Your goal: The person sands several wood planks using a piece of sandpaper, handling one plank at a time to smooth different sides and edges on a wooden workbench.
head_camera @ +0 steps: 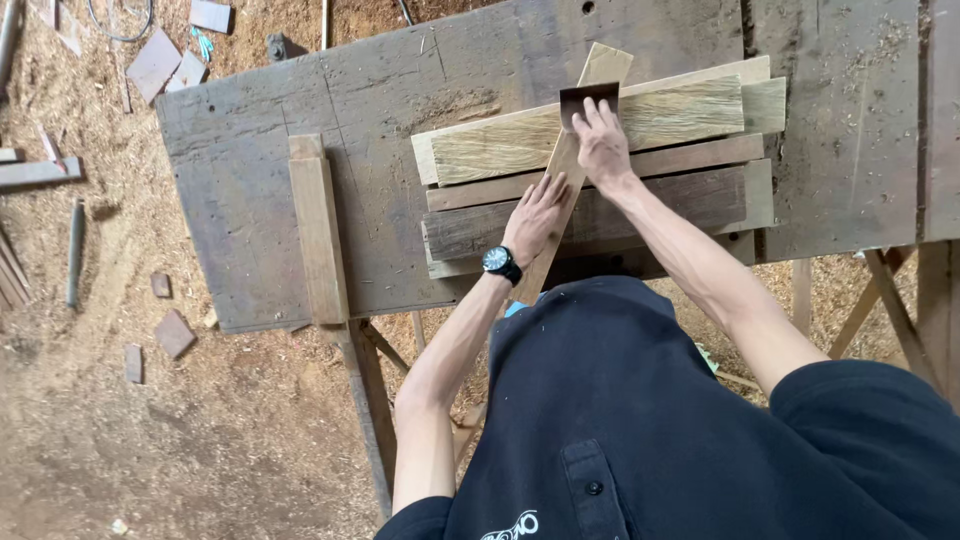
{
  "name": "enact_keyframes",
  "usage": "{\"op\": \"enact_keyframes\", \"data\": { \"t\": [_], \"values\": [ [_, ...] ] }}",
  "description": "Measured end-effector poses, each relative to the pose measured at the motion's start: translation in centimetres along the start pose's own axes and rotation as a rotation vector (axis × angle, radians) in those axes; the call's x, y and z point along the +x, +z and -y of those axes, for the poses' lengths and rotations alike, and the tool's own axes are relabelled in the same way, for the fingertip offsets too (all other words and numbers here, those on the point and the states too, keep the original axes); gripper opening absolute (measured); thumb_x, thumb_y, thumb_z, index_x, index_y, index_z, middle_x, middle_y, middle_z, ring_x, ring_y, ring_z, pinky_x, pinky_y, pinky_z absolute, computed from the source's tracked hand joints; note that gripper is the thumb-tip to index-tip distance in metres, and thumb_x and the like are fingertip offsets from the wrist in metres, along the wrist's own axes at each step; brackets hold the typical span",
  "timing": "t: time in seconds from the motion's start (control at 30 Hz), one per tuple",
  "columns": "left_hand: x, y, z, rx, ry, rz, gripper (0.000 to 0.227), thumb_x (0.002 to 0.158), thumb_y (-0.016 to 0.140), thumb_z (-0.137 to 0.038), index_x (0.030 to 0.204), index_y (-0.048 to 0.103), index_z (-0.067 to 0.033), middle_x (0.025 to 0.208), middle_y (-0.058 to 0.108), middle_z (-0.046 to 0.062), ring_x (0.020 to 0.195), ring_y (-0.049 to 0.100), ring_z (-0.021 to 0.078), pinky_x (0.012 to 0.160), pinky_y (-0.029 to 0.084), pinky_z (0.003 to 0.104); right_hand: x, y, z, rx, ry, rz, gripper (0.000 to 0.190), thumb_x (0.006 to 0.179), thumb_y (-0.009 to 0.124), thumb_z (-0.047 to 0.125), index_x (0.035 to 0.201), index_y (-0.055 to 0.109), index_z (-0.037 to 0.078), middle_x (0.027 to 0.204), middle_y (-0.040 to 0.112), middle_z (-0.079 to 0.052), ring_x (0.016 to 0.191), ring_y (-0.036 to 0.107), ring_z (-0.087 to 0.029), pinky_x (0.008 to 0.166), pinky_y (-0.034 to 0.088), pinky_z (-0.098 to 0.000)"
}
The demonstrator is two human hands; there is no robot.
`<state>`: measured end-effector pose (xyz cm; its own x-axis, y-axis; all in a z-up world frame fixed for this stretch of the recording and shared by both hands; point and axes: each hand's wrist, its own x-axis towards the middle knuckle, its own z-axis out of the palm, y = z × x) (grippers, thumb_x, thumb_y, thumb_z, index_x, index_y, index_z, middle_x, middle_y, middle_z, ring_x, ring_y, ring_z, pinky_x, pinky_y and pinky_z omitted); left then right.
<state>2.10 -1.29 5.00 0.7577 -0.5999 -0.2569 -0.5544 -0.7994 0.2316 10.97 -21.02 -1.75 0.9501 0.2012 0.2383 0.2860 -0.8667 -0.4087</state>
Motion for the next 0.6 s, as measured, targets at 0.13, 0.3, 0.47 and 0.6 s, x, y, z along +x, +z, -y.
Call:
{"op": "enact_keyframes", "data": {
  "t": [0.13, 0.3, 0.47, 0.6],
  "values": [
    [1.9, 2.5, 1.6, 0.097, 0.164, 0.012, 0.08, 0.084, 0.059, -0.006, 0.158, 0.029, -0.0063, 0.168, 0.023, 0.017, 0.153, 0.026, 0.0326, 0.124, 0.027, 0.042, -1.6, -1.3, 2.1, 0.032, -0.036, 0.117, 0.025, 0.1, 0.061, 0.007, 0.121, 0.07, -0.003, 0.125, 0.061, -0.025, 0.107, 0.063, -0.034, 0.088, 0.056, -0.0418],
    [2.7, 3.3, 1.4, 0.036, 0.096, -0.003, 0.076, 0.09, 0.058, -0.005, 0.16, 0.03, -0.0083, 0.168, 0.024, 0.013, 0.153, 0.028, 0.0326, 0.122, 0.032, 0.046, -1.7, -2.1, 0.9, 0.045, -0.179, 0.046, 0.023, 0.098, 0.069, 0.019, 0.116, 0.068, 0.005, 0.091, 0.059, -0.01, 0.083, 0.061, -0.025, 0.071, 0.056, -0.038],
    [2.8, 0.6, 1.2, -0.005, 0.049, 0.144, 0.082, 0.083, 0.06, -0.003, 0.159, 0.03, -0.0106, 0.169, 0.022, 0.009, 0.155, 0.027, 0.0289, 0.122, 0.032, 0.048, 1.1, 0.1, -2.1, 0.037, -0.251, 0.146, 0.021, 0.103, 0.056, 0.008, 0.122, 0.063, 0.003, 0.086, 0.059, -0.005, 0.071, 0.061, -0.017, 0.059, 0.054, -0.0266],
    [2.5, -0.3, 0.8, -0.055, 0.037, 0.143, 0.085, 0.083, 0.06, 0.0, 0.16, 0.027, -0.0108, 0.17, 0.02, 0.008, 0.155, 0.027, 0.0276, 0.122, 0.033, 0.049, 3.1, 2.7, -4.7, 0.713, 0.234, 0.365, 0.029, 0.117, 0.044, 0.025, 0.099, 0.061, 0.008, 0.077, 0.062, -0.006, 0.063, 0.059, -0.017, 0.057, 0.056, -0.0234]
  ]
}}
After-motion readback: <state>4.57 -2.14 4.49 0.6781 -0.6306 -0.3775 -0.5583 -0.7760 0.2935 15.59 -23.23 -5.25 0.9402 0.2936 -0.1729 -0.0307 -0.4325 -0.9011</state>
